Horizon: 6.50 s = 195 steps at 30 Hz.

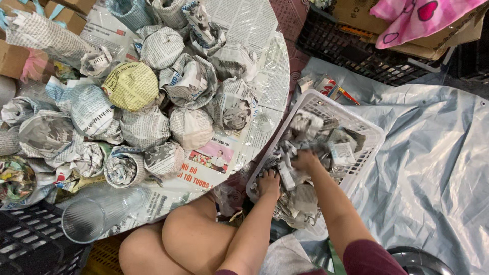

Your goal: The person wraps various small objects, including a bowl, a cup, and a glass, in newspaper sheets. They fold the paper around each item and place the wrapped bundles on a nearby table.

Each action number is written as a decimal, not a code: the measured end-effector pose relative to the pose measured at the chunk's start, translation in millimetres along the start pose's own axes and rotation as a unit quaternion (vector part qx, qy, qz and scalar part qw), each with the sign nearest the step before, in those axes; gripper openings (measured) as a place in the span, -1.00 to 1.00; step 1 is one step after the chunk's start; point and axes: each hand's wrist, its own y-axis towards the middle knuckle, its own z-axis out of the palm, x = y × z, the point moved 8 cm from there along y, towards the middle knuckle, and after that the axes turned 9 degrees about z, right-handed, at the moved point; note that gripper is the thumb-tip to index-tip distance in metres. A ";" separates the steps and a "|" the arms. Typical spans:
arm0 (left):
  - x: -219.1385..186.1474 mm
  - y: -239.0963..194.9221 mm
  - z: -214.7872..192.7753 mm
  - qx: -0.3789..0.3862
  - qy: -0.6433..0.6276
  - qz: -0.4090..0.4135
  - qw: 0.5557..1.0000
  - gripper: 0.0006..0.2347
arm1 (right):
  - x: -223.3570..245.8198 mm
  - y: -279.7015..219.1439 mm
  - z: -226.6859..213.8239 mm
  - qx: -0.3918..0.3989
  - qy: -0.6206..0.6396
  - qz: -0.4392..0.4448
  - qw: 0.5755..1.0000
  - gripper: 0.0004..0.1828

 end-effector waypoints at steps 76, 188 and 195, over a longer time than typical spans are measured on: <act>-21.7 -41.5 -70.3 -0.033 -0.258 0.084 0.962 -0.25 | -98.5 -38.9 -75.0 -0.357 0.502 0.013 0.788 -0.71; 626.8 -814.1 121.4 -0.332 -0.416 -0.400 0.746 -0.28 | 868.2 -569.6 -49.9 -0.131 -0.373 -0.605 0.691 -0.45; 603.1 -897.9 88.7 -0.636 -0.360 -0.460 0.505 -0.67 | 858.0 -589.3 -145.1 0.056 0.072 -0.612 0.786 -0.53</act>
